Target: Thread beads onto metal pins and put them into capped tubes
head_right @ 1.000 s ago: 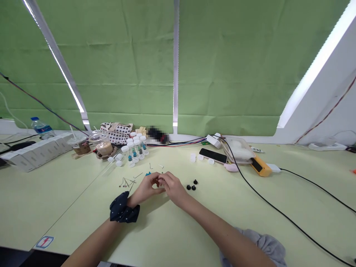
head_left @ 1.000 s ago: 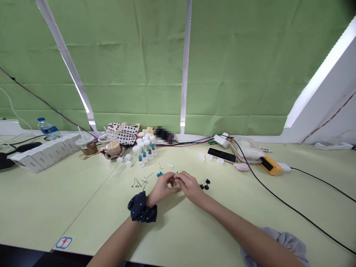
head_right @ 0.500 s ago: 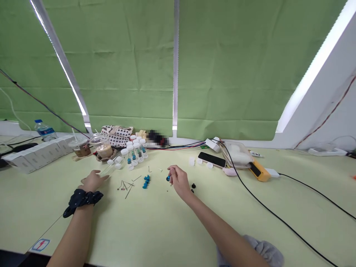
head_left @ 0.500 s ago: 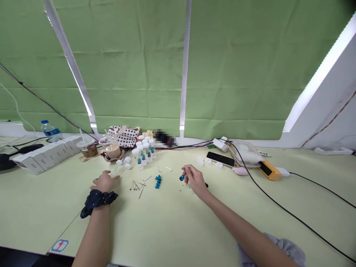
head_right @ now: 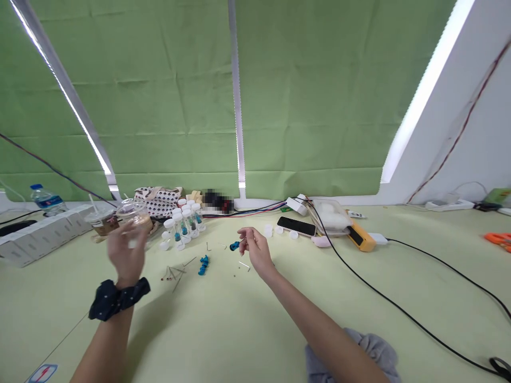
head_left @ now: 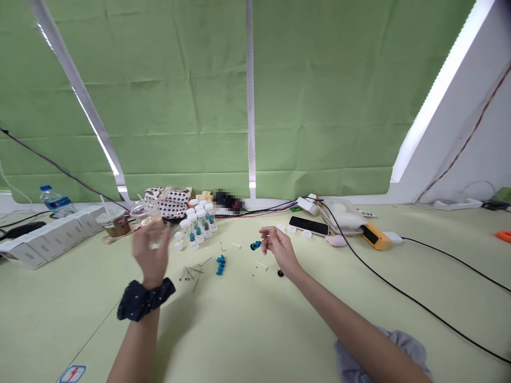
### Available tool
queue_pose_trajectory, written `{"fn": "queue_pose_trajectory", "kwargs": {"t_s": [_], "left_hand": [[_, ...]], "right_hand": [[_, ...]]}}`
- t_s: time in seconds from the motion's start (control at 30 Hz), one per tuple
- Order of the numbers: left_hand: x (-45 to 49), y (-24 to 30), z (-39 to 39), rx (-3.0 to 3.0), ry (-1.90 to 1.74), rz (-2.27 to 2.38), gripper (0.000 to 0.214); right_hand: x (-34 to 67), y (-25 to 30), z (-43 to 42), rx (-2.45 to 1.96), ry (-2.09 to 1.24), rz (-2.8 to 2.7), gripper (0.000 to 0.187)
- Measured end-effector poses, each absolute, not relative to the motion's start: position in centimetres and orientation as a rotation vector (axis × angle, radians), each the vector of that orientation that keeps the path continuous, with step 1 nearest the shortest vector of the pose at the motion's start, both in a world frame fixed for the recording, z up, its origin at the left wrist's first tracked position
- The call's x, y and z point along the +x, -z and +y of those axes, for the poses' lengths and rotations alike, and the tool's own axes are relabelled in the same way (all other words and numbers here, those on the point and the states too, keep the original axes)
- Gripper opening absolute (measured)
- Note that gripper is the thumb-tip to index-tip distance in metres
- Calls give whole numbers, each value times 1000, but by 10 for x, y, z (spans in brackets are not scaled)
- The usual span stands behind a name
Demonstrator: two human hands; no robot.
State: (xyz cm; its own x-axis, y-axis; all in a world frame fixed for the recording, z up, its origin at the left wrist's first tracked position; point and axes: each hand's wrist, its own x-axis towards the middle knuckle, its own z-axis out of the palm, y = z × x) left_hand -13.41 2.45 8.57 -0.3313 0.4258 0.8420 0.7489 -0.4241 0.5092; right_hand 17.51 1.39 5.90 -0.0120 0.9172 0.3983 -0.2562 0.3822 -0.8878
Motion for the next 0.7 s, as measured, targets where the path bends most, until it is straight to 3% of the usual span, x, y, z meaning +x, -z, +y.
{"fn": "queue_pose_trajectory", "kwargs": {"t_s": [0.23, 0.7], "left_hand": [[-13, -61, -10, -2577, 1641, -1267, 30], [3, -44, -21, -2597, 1739, -1299, 29]], "right_hand": [[168, -78, -9, -404, -1112, -1136, 28], [157, -52, -7, -688, -1271, -1457, 42]]}}
